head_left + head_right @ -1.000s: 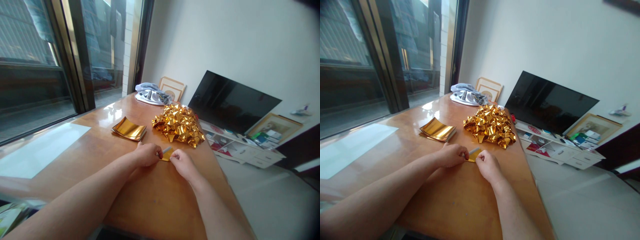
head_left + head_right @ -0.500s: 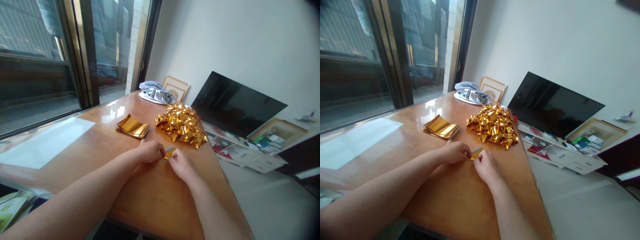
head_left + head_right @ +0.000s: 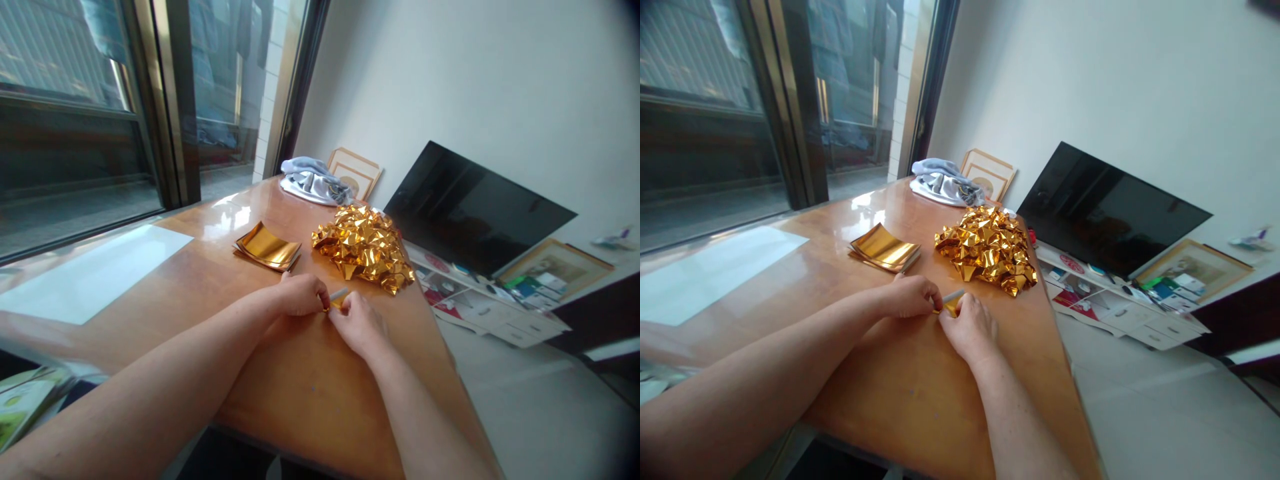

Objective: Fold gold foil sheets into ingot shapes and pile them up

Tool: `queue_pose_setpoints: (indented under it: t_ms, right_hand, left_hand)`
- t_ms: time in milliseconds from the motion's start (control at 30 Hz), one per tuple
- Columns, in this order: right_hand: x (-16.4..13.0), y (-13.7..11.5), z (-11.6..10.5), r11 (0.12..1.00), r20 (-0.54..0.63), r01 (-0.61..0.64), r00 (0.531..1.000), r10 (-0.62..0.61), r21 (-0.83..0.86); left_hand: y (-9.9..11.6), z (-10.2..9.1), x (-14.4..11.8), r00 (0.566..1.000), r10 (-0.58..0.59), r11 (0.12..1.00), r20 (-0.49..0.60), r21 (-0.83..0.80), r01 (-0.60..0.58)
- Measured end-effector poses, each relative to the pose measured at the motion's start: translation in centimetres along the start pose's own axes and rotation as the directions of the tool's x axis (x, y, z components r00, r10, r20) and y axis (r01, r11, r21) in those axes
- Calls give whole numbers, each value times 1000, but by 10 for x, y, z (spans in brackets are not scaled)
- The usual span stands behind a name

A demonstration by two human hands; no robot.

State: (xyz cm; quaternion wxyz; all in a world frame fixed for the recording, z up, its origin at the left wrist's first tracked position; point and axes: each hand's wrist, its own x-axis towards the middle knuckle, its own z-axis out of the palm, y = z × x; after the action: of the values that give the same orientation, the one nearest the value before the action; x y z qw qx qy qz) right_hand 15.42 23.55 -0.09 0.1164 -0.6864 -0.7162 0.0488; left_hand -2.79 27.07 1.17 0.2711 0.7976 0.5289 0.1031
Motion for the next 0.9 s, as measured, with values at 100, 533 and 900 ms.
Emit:
queue_pose_setpoints:
  t_ms: [100, 533, 900]
  right_hand:
    - [0, -2, 0, 1000, -11, 2, 1000, -2, -22]
    - [-3, -13, -3, 996, 21, -16, 1000, 18, -89]
    - [9, 17, 5, 985, 87, 32, 995, -48, 172]
  left_hand:
    - [-1, -1, 0, 1000, 2, 1000, 0, -11, -2]
    - [0, -3, 2, 1000, -10, 1000, 10, -4, 10]
    - [0, 2, 1, 998, 3, 1000, -57, 0, -3]
